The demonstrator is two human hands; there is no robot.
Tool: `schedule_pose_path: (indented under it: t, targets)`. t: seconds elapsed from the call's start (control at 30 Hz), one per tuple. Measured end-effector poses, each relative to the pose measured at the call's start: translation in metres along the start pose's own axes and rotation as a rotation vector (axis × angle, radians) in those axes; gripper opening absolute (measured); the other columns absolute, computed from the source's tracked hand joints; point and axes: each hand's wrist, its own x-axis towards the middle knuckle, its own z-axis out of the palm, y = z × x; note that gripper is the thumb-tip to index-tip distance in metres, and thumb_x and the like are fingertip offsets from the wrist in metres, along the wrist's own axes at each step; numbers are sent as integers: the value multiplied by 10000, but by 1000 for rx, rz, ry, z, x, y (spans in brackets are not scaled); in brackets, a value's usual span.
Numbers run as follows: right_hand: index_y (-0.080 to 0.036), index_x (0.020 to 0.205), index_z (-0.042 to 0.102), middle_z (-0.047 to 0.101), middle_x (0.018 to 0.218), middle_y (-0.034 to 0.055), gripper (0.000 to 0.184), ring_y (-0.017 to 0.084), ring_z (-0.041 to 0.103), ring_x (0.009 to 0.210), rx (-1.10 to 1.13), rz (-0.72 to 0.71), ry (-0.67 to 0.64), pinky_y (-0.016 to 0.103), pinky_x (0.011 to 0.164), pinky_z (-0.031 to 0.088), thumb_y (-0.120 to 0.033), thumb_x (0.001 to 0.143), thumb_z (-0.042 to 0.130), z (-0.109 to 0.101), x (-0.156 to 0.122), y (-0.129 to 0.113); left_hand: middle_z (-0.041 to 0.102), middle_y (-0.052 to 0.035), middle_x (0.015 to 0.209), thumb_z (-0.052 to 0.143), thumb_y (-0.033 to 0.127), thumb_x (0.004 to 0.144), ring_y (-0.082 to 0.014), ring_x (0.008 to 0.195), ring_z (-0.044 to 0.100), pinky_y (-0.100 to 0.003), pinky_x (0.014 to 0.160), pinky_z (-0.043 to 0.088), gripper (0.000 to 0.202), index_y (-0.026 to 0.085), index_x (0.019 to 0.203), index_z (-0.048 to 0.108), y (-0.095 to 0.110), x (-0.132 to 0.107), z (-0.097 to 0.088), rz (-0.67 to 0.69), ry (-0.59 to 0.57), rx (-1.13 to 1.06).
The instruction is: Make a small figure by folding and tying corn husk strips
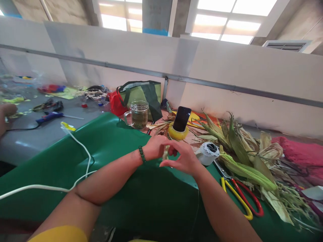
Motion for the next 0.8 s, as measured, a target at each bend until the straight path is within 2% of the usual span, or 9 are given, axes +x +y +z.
schedule_pose_path:
  t: [0.1,0.13,0.2,0.3,0.4,0.5,0.63,0.73,0.8]
  targets:
    - [-195,833,634,626,696,10,261,161,574,614,-80,63,106,284,582,456,-438,787,718,12,0,2,725,-137,845,556,176,784,-292,894,669,-337,761,464,174,152,788,728,7,-1,-7,-175,26,343]
    - [-202,799,618,634,724,22,191,169,587,636,-125,98,147,288,592,464,-377,812,691,15,0,5,723,-159,876,535,189,802,-306,912,671,-339,745,465,205,139,845,729,9,-1,-10,-235,60,406]
    - [-210,846,625,660,801,45,41,185,617,682,-212,123,180,298,612,488,-249,841,618,22,0,10,719,-187,915,500,206,826,-323,937,674,-344,725,468,257,119,921,722,11,-2,-13,-305,122,468]
    - [-208,1030,650,698,932,89,241,211,667,787,-339,42,164,314,662,522,-129,874,483,26,-1,17,717,-200,935,481,238,845,-336,955,672,-359,725,471,295,107,962,717,11,-1,-14,-308,150,488]
    - [-218,1059,680,722,989,99,330,218,688,880,-443,-70,186,315,729,539,-105,924,401,21,-3,21,724,-181,929,488,267,845,-318,936,672,-350,719,456,294,123,923,732,8,1,-13,-304,135,455]
    - [-235,1078,701,739,972,83,337,210,696,881,-507,-140,247,311,763,545,-128,950,408,8,-4,27,732,-136,873,496,240,829,-263,862,661,-315,689,424,268,148,828,748,3,5,-13,-266,142,357]
    - [-200,1107,701,741,977,101,344,214,692,886,-622,-202,319,320,773,548,-102,940,417,-8,-4,36,724,-73,758,513,210,813,-163,686,585,-259,619,369,249,142,773,749,-4,7,-14,-150,162,157]
    - [-182,1104,696,740,985,105,371,206,686,900,-669,-204,296,318,803,536,-66,933,388,-16,-4,40,713,-45,707,508,181,795,-129,627,536,-241,592,341,248,142,756,750,-7,7,-15,-99,168,90]
    - [-188,1074,696,745,945,87,345,189,688,851,-684,-189,269,296,760,525,-79,941,397,-18,-5,41,716,-50,711,492,165,787,-135,631,537,-247,596,341,267,141,760,756,-8,7,-15,-106,172,121]
